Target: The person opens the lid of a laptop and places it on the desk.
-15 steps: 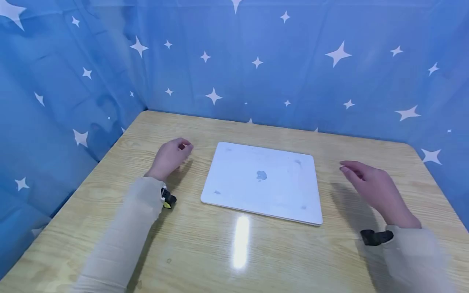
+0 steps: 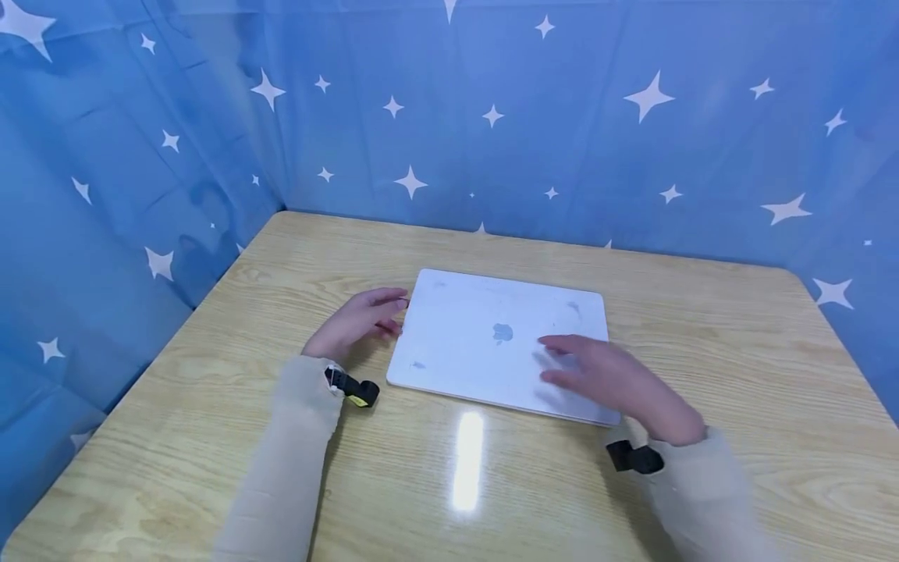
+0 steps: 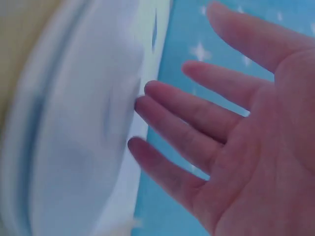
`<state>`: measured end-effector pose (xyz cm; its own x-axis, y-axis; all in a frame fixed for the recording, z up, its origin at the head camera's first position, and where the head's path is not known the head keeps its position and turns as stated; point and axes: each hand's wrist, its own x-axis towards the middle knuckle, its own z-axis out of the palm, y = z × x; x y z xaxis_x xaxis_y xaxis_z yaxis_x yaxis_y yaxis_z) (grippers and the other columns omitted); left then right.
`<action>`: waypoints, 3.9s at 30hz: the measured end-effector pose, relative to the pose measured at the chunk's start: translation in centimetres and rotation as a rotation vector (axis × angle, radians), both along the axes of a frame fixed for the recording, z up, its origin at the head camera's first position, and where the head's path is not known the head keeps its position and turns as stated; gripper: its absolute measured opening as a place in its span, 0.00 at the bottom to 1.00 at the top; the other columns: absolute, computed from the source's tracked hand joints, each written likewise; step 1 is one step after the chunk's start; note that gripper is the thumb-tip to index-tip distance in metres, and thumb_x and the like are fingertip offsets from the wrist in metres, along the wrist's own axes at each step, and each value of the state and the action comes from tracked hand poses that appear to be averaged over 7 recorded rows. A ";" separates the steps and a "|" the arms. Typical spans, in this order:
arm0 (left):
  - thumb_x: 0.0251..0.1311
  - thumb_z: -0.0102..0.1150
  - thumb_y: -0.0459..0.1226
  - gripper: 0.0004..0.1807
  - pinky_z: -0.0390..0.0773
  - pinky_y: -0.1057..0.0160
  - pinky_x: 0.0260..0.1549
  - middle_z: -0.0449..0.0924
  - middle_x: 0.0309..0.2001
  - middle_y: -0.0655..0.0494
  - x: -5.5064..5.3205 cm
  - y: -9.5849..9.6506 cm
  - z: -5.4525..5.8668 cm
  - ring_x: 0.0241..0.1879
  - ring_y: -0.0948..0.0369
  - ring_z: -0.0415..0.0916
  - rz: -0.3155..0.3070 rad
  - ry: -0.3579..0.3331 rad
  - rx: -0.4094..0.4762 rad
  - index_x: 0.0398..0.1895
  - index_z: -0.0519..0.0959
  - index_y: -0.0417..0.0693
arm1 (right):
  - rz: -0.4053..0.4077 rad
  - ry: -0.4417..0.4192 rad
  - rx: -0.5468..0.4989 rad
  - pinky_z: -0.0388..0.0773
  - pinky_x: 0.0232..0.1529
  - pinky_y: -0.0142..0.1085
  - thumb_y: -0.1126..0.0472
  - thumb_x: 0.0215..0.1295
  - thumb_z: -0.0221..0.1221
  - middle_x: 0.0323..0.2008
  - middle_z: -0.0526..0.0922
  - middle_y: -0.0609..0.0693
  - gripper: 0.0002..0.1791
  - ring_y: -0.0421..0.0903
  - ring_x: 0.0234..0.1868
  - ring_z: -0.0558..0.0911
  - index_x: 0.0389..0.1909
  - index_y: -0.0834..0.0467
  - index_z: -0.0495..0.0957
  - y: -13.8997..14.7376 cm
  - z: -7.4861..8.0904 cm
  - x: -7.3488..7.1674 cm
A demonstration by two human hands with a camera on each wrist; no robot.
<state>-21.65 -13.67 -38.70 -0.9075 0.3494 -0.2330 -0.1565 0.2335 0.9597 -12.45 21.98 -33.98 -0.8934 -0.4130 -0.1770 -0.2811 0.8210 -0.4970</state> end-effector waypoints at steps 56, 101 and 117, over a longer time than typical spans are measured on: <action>0.63 0.45 0.49 0.22 0.77 0.62 0.28 0.74 0.42 0.43 -0.4 0.6 -1.0 0.30 0.57 0.74 0.059 -0.043 0.085 0.56 0.69 0.47 | 0.306 0.419 0.305 0.62 0.17 0.32 0.62 0.41 0.62 0.26 0.68 0.41 0.12 0.40 0.18 0.65 0.29 0.51 0.72 -8.0 0.6 0.4; 0.62 0.50 0.40 0.15 0.78 0.58 0.30 0.77 0.41 0.45 -0.1 0.7 -1.0 0.32 0.53 0.75 0.069 -0.068 -0.021 0.51 0.73 0.47 | 0.335 0.646 0.287 0.52 0.14 0.29 0.67 0.43 0.57 0.15 0.66 0.42 0.07 0.38 0.11 0.56 0.21 0.55 0.68 -2.4 1.2 2.2; 0.62 0.50 0.39 0.16 0.77 0.60 0.34 0.78 0.42 0.47 -0.2 0.8 -1.0 0.37 0.55 0.76 0.019 -0.049 -0.074 0.50 0.74 0.43 | 0.365 0.720 0.164 0.43 0.17 0.29 0.73 0.42 0.47 0.15 0.51 0.40 0.13 0.37 0.15 0.46 0.17 0.52 0.58 -1.9 1.8 2.2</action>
<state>-21.88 -12.83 -39.68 -0.9008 0.3127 -0.3014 -0.2076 0.2996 0.9312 -10.24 20.09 -32.15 -0.6260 -0.7180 0.3044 -0.7481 0.6630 0.0253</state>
